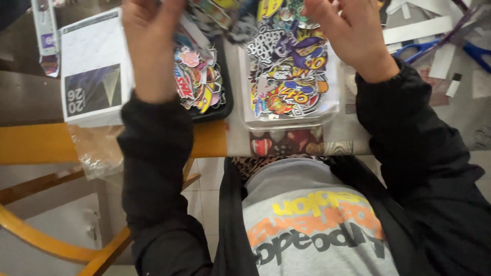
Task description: A person sorts through a large collection of various stickers, moving them from a clear plastic container into a black tray.
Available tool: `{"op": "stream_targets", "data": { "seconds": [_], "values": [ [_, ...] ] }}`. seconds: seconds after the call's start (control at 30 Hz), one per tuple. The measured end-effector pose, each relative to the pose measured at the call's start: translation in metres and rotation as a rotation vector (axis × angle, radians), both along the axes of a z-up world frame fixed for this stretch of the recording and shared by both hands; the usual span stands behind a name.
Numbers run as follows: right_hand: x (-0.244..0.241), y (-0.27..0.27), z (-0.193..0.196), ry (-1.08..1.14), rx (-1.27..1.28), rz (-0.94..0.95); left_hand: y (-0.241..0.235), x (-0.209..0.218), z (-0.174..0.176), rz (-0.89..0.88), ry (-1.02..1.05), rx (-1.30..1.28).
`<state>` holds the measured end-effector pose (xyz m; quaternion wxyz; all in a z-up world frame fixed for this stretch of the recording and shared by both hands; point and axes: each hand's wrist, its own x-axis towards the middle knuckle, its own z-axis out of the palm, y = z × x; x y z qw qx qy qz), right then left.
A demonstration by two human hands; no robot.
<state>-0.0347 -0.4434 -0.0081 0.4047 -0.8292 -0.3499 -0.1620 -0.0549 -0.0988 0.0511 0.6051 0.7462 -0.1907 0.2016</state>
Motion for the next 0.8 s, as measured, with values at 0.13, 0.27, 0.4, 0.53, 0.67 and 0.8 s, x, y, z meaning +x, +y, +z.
{"op": "stream_targets", "data": {
  "seconds": [0.13, 0.27, 0.4, 0.53, 0.67, 0.8],
  "values": [
    [0.001, -0.001, -0.012, 0.352, 0.341, 0.138, -0.050, -0.007, -0.031, -0.089, 0.243, -0.324],
    [-0.003, 0.011, 0.004, 0.333, 0.266, 0.082, -0.082, -0.004, -0.048, -0.201, 0.345, -0.381],
    [-0.007, 0.021, 0.017, 0.350, 0.307, 0.110, -0.102, -0.006, -0.048, -0.288, 0.339, -0.542],
    [-0.007, 0.026, 0.018, 0.453, 0.304, 0.086, -0.108, -0.007, -0.043, -0.281, 0.463, -0.661],
    [-0.003, 0.027, 0.017, 0.552, 0.400, 0.175, -0.104, -0.008, -0.040, -0.237, 0.741, -0.739],
    [-0.006, 0.028, 0.026, 0.740, 0.542, 0.252, -0.097, -0.007, -0.036, -0.234, 0.832, -0.667]
  ]
}}
